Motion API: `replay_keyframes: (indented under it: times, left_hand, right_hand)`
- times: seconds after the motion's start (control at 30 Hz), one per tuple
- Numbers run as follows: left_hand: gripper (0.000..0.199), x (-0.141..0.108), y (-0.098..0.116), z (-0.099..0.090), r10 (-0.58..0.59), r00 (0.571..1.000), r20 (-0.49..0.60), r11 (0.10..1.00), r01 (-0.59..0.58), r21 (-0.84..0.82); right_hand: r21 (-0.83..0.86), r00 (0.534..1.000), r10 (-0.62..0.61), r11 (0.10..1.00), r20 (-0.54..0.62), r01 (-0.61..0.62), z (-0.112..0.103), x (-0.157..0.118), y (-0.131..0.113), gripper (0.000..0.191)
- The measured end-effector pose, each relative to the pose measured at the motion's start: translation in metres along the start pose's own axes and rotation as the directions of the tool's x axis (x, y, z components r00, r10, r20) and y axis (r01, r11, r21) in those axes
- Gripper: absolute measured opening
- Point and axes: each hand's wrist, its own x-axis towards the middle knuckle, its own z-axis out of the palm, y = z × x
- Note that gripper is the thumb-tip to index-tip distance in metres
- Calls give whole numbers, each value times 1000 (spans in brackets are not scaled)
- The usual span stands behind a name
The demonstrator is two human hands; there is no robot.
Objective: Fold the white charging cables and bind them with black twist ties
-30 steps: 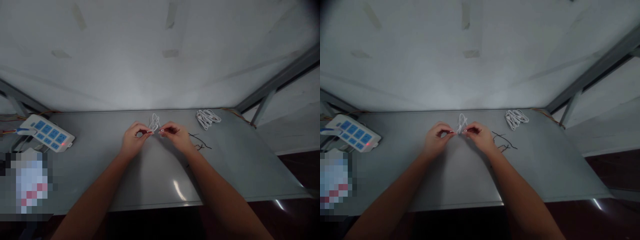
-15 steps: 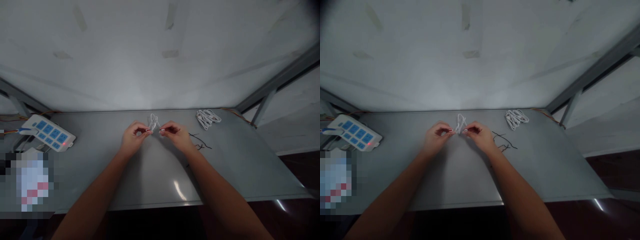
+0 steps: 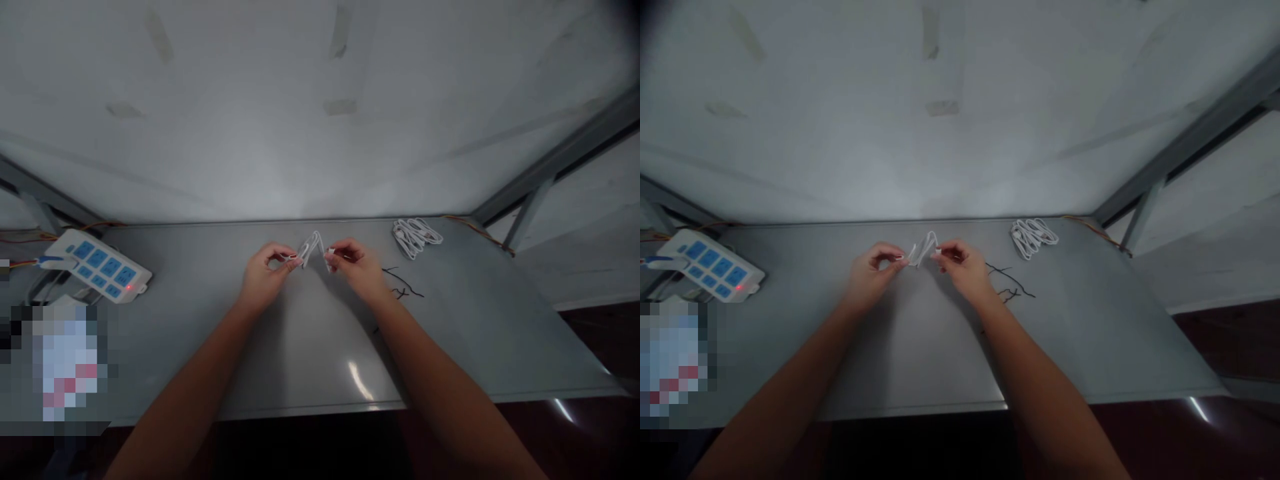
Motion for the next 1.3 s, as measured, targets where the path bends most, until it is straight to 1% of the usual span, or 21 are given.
replay_keyframes:
  times: [0.07, 0.17, 0.27, 0.33, 0.4, 0.43, 0.5, 0.57, 0.67, 0.73, 0.83, 0.97, 1.13, 1.23, 1.3]
  left_hand:
    - [23, 2, -5, -2, -63, 998, -22, 998, 63, 17]
    - [28, 6, -15, -5, -144, 985, -97, 990, 142, -27]
    - [27, 10, -26, -8, -237, 954, -183, 971, 238, -14]
    - [25, 12, -31, -11, -314, 932, -179, 943, 328, 53]
    - [25, 12, -35, -13, -376, 916, -142, 912, 393, 118]
    - [25, 11, -36, -13, -389, 914, -117, 903, 404, 150]
    - [24, 10, -38, -13, -370, 925, -82, 902, 379, 207]
    - [22, 9, -39, -12, -296, 954, -49, 920, 299, 253]
    - [19, 7, -38, -7, -180, 984, -3, 950, 175, 257]
    - [20, 5, -33, -2, -149, 987, 62, 962, 130, 241]
    - [23, 1, -24, 5, -157, 973, 170, 973, 123, 193]
    - [26, -3, -15, 12, -172, 956, 236, 984, 153, 97]
    - [28, -7, -13, 19, -146, 938, 315, 988, 156, -6]
    - [28, -10, -13, 22, -100, 933, 345, 992, 118, -33]
    - [27, -11, -14, 24, -82, 931, 357, 996, 89, -4]
  right_hand:
    - [16, 996, 23, 1000, -81, -22, -3, 3, 4, 28]
    - [68, 980, 78, 995, -184, -66, -8, 8, 10, 30]
    - [120, 958, 166, 983, -234, -141, -12, 11, 17, 31]
    - [124, 947, 246, 967, -208, -224, -14, 13, 22, 31]
    - [96, 940, 316, 948, -129, -305, -15, 12, 25, 29]
    - [75, 936, 343, 939, -83, -337, -15, 12, 25, 29]
    - [39, 922, 388, 921, -4, -388, -14, 9, 25, 33]
    - [22, 908, 416, 908, 53, -418, -11, 5, 23, 41]
    - [30, 903, 413, 907, 117, -419, -7, 0, 21, 51]
    - [43, 899, 404, 908, 167, -416, -4, -2, 21, 55]
    - [58, 891, 402, 905, 213, -422, -2, -3, 22, 56]
    - [62, 883, 403, 901, 239, -428, 1, -3, 22, 48]
    - [48, 873, 417, 896, 253, -442, 7, -4, 16, 28]
    - [119, 861, 456, 864, 225, -489, 11, -5, 9, 18]
    - [168, 856, 484, 842, 183, -513, 14, -6, 5, 20]
